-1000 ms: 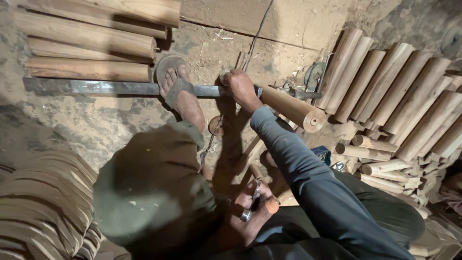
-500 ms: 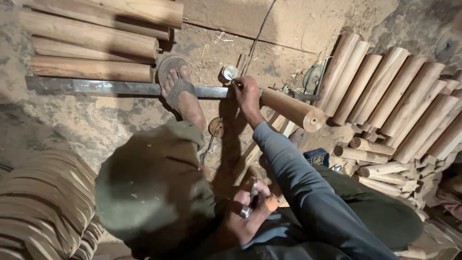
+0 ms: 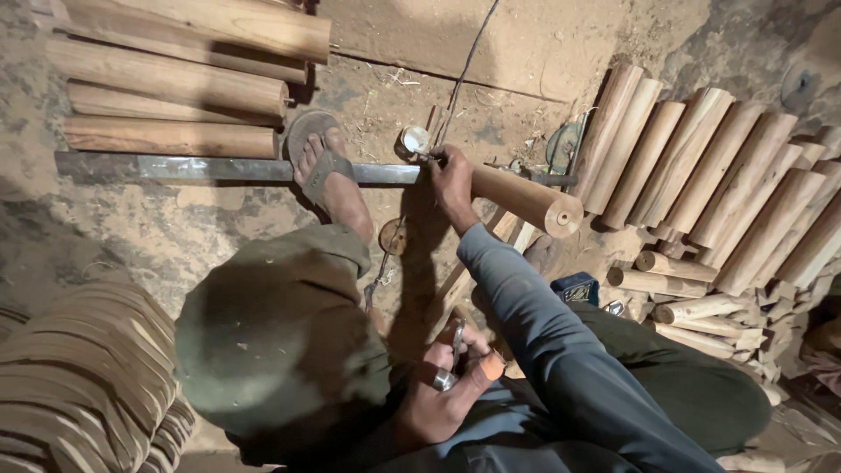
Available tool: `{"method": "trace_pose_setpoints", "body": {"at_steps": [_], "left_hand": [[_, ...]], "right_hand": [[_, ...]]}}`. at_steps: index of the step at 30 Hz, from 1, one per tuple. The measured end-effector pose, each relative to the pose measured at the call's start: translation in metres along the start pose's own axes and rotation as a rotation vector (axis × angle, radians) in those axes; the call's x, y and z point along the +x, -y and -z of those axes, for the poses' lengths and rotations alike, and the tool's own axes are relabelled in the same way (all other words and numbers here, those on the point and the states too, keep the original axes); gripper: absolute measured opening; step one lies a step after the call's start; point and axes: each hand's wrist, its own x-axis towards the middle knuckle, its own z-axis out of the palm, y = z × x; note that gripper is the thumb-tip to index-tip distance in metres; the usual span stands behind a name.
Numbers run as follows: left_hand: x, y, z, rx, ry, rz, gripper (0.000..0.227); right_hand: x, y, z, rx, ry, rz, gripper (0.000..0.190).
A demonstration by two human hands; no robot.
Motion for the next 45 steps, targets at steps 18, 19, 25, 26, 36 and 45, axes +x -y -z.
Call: {"method": "trace_pose_setpoints", "body": {"at_steps": [18,19,25,26,36,45], "left_hand": [[-0.003,-0.003,0.000,-0.001,0.006,-0.069,0.017],[-0.004,-0.002,0.000,0.028,-0.001,-0.082,0.017],[-0.008,0.003,-0.004,0.059,-0.038,-0.212,0.019],[-0.010,0.004,-0.005,0.010,-0.040,-0.201,0.019],[0.002,-0.013,-0.012,-0.491,-0.159,0.222,0.022],[0.034,-0.078,-0.031,0.299,-0.059,-0.268,0.024]], "right_hand": [[0.005,-0.066,-0.035,0.331,0.169,-0.394,0.023],[0.006,-0.066,-0.037,0.356,0.166,-0.431,0.025],[0.006,-0.039,-0.024,1.150,0.416,-0.766,0.020],[0.003,-0.028,-0.017,1.180,0.426,-0.815,0.020],[-0.087,0.138,0.157,1.314,0.406,-0.309,0.016],[-0.122,0.161,0.342,0.308,-0.156,0.444,0.011]]}}
